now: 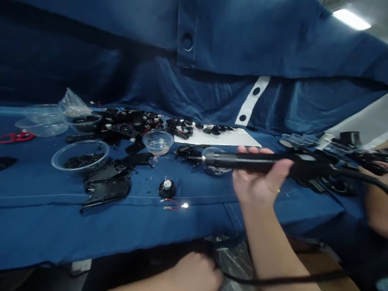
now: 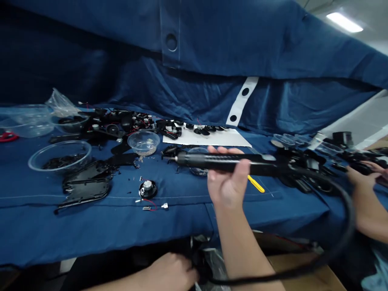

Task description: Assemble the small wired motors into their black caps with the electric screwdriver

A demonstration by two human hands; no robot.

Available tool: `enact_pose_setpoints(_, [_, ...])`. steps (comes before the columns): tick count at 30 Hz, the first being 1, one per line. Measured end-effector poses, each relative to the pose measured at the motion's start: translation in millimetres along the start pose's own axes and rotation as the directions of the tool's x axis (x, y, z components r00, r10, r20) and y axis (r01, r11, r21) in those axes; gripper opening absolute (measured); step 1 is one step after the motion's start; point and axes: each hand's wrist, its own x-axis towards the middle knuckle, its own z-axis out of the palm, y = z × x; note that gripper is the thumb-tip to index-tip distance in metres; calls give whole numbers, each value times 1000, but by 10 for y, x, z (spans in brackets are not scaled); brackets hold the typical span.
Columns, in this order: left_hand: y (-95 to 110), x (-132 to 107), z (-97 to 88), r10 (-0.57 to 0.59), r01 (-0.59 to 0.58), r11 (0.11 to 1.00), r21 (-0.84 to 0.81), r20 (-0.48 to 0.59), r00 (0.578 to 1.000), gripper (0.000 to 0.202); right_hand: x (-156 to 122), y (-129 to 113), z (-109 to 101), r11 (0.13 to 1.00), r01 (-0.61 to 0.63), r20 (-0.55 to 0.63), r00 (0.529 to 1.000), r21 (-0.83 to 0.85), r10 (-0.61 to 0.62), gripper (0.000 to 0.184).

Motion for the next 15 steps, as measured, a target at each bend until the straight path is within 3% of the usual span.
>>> enact_pose_setpoints(2, [280, -182, -419, 142, -142, 990, 7, -14, 990, 11, -27, -23, 58, 999, -19, -139, 990, 40, 25, 56])
enact_pose_setpoints(3, [436, -279, -706, 251, -251, 968, 17, -77, 965, 14, -23, -15, 119, 997, -44, -176, 983, 59, 54, 61])
enact_pose_setpoints(4, [581, -363, -1020, 280, -273, 960, 60, -156, 947, 21, -10, 7, 198, 995, -64, -201, 976, 77, 78, 64])
enact_pose_setpoints(5, [698, -426, -1340, 300, -275, 954, 124, -300, 905, 26, 6, 41, 291, 992, -83, -215, 971, 91, 101, 65])
enact_pose_setpoints(6, [777, -462, -1642, 342, -273, 939, 210, -473, 812, 27, 22, 85, 390, 990, -94, -229, 966, 103, 116, 64])
enact_pose_setpoints(8, [798, -458, -2127, 433, -207, 901, 382, -750, 501, 28, 42, 190, 573, 987, -110, -252, 958, 120, 137, 61])
enact_pose_setpoints(9, [748, -429, -2296, 462, -156, 886, 437, -798, 387, 27, 44, 246, 644, 984, -120, -256, 955, 128, 149, 60])
enact_pose_setpoints(10, [671, -394, -2416, 486, -136, 871, 471, -796, 361, 26, 42, 300, 695, 982, -131, -254, 953, 137, 163, 59])
enact_pose_setpoints(12, [485, -336, -2532, 529, -143, 842, 520, -745, 406, 24, 31, 399, 730, 977, -153, -248, 951, 147, 186, 57])
enact_pose_setpoints(15, [279, -316, -2510, 533, -172, 836, 520, -700, 476, 26, 11, 503, 664, 977, -176, -269, 942, 118, 203, 57])
